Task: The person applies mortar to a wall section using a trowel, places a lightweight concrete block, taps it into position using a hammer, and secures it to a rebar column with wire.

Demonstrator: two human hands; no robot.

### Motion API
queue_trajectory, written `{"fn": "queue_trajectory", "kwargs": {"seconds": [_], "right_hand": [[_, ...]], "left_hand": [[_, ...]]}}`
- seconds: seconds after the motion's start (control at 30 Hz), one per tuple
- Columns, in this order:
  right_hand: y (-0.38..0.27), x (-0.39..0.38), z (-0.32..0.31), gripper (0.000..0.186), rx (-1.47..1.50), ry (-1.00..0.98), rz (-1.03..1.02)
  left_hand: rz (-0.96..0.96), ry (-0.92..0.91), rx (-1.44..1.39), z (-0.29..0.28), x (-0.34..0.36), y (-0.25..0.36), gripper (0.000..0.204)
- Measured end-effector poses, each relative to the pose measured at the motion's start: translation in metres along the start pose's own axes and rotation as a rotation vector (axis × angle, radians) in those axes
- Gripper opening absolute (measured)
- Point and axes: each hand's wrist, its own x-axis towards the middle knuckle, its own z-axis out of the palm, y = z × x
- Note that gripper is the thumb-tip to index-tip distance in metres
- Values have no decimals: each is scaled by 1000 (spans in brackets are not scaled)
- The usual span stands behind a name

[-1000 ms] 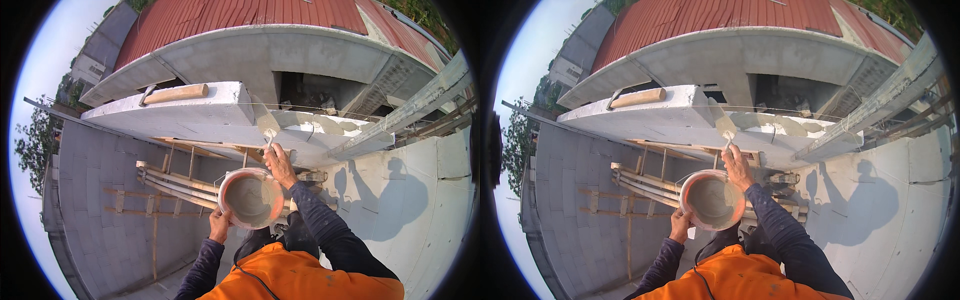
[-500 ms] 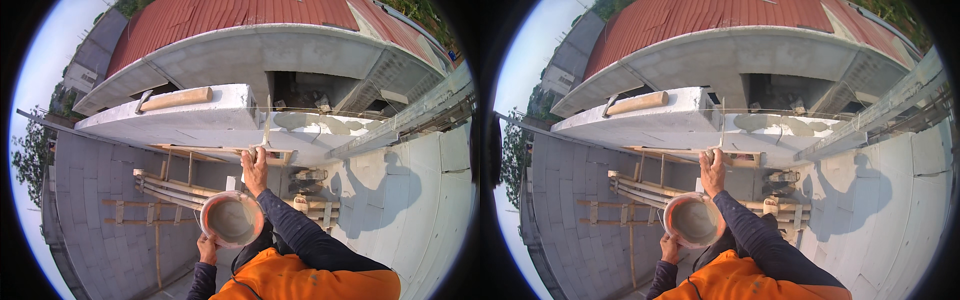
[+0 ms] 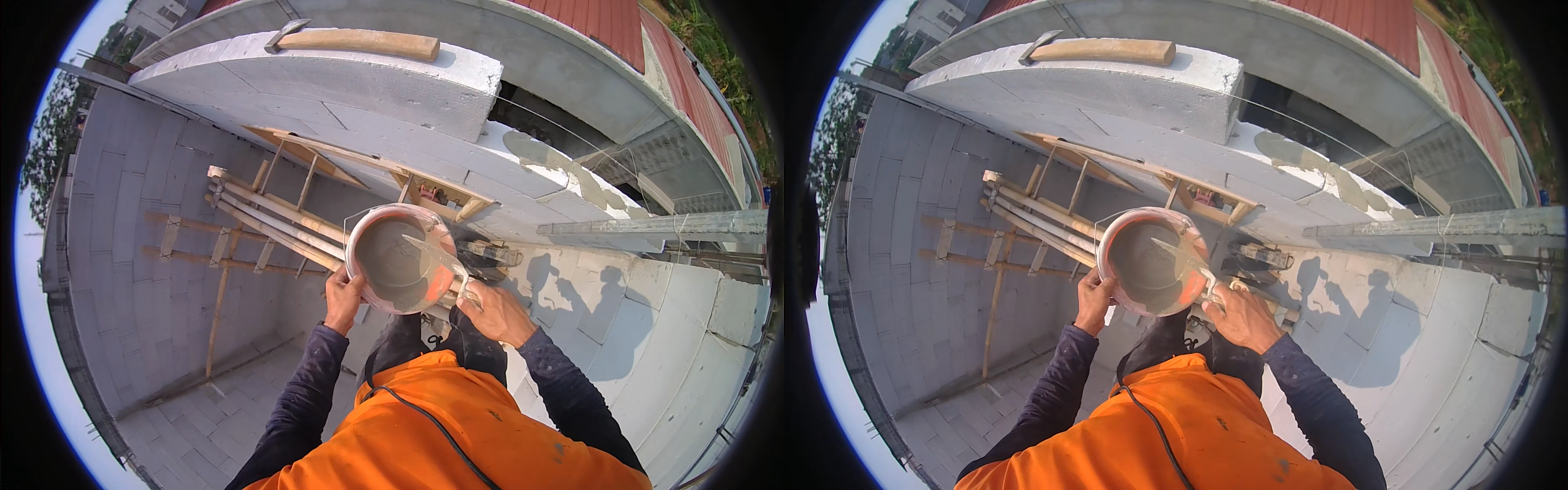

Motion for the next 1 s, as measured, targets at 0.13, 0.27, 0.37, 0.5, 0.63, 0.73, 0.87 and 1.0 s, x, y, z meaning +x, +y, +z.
{"fn": "queue_trajectory", "kwargs": {"seconds": [0.13, 0.27, 0.37, 0.5, 0.63, 0.73, 0.87, 1.0], "right_hand": [[20, 46, 8, 48, -257, -184, 60], [18, 73, -12, 54, -62, -566, 271], [36, 43, -35, 58, 310, -534, 341], [53, -2, -52, 51, 677, -387, 333], [70, -21, -55, 44, 1061, -217, 287], [69, -1, -53, 41, 1172, -29, 145], [45, 56, -42, 38, 1094, 247, 61], [13, 147, 13, 39, 1013, 564, 25]], "left_hand": [[73, -71, 86, 27, 4, 9, 34], [100, -108, 126, 42, 4, 8, 34], [71, -107, 78, 55, 0, 9, 32], [35, -117, -16, 67, -1, 8, 31], [8, -114, -42, 68, -12, 15, 32], [-25, -86, 11, 55, -21, 21, 33], [-11, -16, -21, 33, -29, 8, 33], [-40, 55, -6, 16, -45, 13, 31]]}}
